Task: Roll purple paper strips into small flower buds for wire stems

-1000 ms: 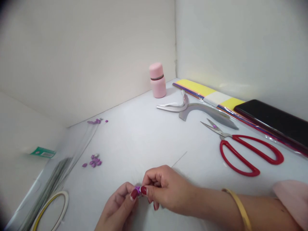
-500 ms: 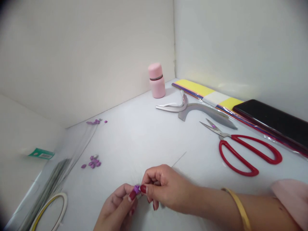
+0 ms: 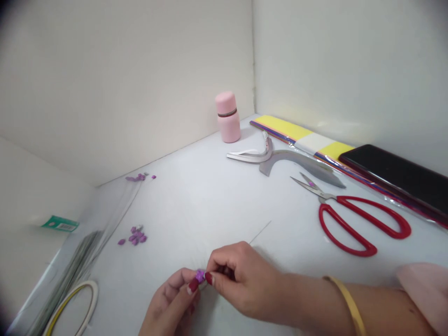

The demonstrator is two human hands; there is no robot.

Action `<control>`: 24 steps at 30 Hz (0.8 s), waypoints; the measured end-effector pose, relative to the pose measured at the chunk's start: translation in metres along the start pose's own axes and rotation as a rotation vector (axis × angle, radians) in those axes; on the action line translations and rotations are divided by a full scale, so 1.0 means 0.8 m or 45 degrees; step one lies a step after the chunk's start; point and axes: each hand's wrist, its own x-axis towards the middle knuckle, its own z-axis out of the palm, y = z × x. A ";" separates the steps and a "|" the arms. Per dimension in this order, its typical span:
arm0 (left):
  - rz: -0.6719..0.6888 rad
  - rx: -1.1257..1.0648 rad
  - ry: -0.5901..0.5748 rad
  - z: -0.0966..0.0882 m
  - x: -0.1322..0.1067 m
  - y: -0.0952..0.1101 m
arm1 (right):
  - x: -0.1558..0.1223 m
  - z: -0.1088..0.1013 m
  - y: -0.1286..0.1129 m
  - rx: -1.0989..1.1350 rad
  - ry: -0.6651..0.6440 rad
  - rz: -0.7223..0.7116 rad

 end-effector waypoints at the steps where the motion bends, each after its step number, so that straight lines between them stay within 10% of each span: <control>1: 0.010 0.012 -0.008 0.000 0.000 -0.001 | 0.001 0.001 -0.001 0.103 -0.010 0.070; 10: 0.176 0.336 0.114 -0.008 0.005 -0.014 | 0.006 0.004 -0.003 0.493 -0.095 0.220; 19: 0.087 0.205 0.140 -0.008 0.006 -0.018 | -0.006 -0.002 -0.001 -0.349 -0.024 -0.339; 24: 0.027 0.099 0.107 0.001 0.001 -0.006 | 0.001 0.000 -0.003 0.119 -0.059 -0.001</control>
